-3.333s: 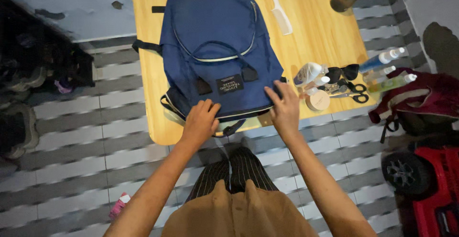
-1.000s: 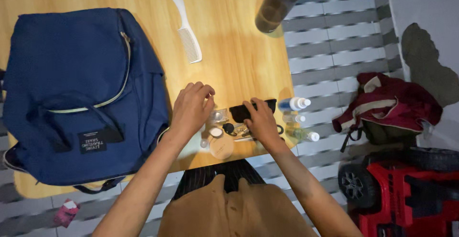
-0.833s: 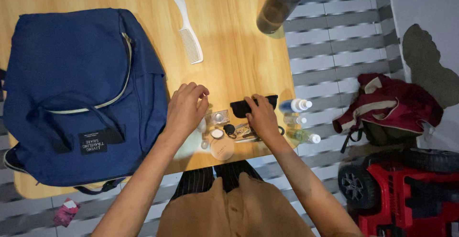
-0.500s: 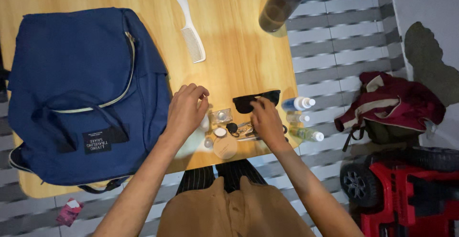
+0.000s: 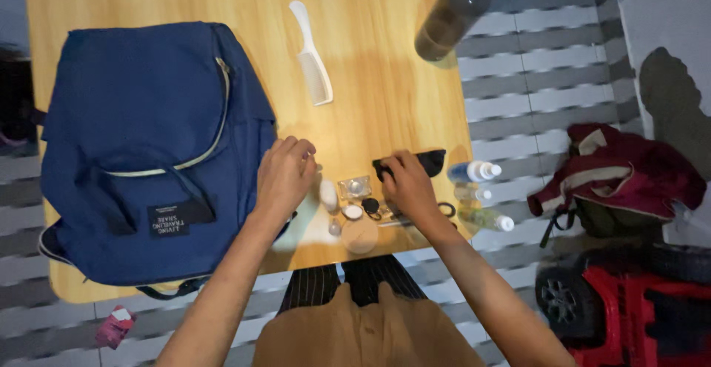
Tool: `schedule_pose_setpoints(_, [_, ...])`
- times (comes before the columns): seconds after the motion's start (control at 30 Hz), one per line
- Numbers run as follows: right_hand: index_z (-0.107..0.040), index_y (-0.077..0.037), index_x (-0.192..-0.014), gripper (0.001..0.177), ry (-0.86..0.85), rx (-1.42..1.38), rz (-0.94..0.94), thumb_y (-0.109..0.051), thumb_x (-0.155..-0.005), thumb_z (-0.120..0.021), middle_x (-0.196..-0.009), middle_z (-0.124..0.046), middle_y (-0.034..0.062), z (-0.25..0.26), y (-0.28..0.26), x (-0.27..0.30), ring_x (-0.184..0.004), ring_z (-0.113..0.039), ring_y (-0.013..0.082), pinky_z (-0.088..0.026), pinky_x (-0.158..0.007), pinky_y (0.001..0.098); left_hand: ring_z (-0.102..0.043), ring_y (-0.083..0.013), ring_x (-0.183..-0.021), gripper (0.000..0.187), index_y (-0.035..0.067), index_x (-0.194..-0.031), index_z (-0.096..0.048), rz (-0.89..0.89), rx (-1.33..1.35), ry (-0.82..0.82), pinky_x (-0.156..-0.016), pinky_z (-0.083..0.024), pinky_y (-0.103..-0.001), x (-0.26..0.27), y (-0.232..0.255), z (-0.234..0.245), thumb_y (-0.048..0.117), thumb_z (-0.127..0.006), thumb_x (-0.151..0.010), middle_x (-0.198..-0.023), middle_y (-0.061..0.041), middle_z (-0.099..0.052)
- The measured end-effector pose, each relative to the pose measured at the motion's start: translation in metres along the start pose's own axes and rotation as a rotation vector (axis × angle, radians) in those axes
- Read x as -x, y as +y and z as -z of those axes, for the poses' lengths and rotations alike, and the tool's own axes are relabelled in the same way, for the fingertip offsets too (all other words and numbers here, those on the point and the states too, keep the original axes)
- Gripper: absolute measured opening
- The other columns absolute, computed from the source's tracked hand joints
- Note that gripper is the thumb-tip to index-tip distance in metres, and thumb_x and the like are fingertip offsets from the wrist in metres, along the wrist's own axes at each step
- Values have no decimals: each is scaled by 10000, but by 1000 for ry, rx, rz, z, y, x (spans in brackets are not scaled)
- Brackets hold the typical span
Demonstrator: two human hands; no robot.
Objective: The person packs a blue backpack on a table. They coil a cable and place it inside, zip the main compartment, then open the front pocket and place several small bottles, a tube, and other toiletry items into it one at a time, arranging them inside the pocket.
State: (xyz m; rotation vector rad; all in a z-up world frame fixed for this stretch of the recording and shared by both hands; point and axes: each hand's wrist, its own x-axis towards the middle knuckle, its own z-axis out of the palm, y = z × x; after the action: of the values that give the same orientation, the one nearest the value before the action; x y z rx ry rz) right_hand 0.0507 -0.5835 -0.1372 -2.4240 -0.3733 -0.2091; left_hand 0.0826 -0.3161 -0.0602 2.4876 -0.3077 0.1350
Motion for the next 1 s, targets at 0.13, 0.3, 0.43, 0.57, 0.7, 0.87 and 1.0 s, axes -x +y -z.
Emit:
schedule_pose_setpoints(0.13, [-691,-91,-1154,311,-36,47,9,-111,-845,-720,-1306,-610,160,-44,-7,-75,-1155,-611,356,-528,-933,452,-614,-335,-903,87,53,-921,-702,54,-22,14,-785,-481,-462,2,-17,3,94,-669,-851,-892,-120,-648])
schedule_pose_setpoints(0.3, [-616,-113,-1323,494,-205,185,219,-155,-843,-726,-1473,-510,189,-94,-1,-152,-1284,-540,387,-520,-937,465,-613,-347,-902,88,54,-917,-698,133,-44,76,-781,-479,-471,8,-35,2,97,-663,-848,-893,-122,-652])
schedule_pose_setpoints(0.43, [-538,-112,-1400,613,-245,288,315,-257,-843,-747,-1473,-490,194,-117,3,-171,-1321,-474,432,-462,-961,525,-607,-342,-910,83,46,-934,-681,137,-3,104,-812,-497,-458,14,-44,3,86,-650,-869,-917,-128,-639])
schedule_pose_setpoints(0.57, [-542,-76,-1378,585,-207,303,339,-260,-854,-726,-1454,-511,179,-111,8,-148,-1313,-483,412,-438,-1001,514,-610,-332,-898,84,53,-922,-687,135,-3,122,-804,-491,-459,9,-46,1,87,-662,-849,-892,-117,-636])
schedule_pose_setpoints(0.7, [-586,-126,-1201,323,-284,275,189,-262,-936,-709,-1321,-558,118,-96,8,-126,-1299,-522,353,-450,-1077,485,-610,-320,-893,80,58,-919,-690,128,11,129,-786,-479,-451,7,-45,-2,84,-671,-846,-882,-105,-639])
schedule_pose_setpoints(0.87, [-562,-58,-1113,311,-156,174,40,-154,-880,-745,-1312,-525,244,-79,-6,-122,-1210,-517,436,-453,-981,499,-605,-316,-896,66,62,-908,-695,105,2,131,-785,-471,-450,9,-43,-2,73,-671,-848,-880,-101,-641])
schedule_pose_setpoints(1.0, [-496,30,-1298,560,-39,26,-52,-36,-801,-744,-1311,-479,324,-75,-19,-120,-1171,-495,500,-444,-971,523,-606,-313,-911,78,53,-920,-694,56,8,151,-804,-473,-446,18,-40,2,58,-663,-848,-895,-104,-638])
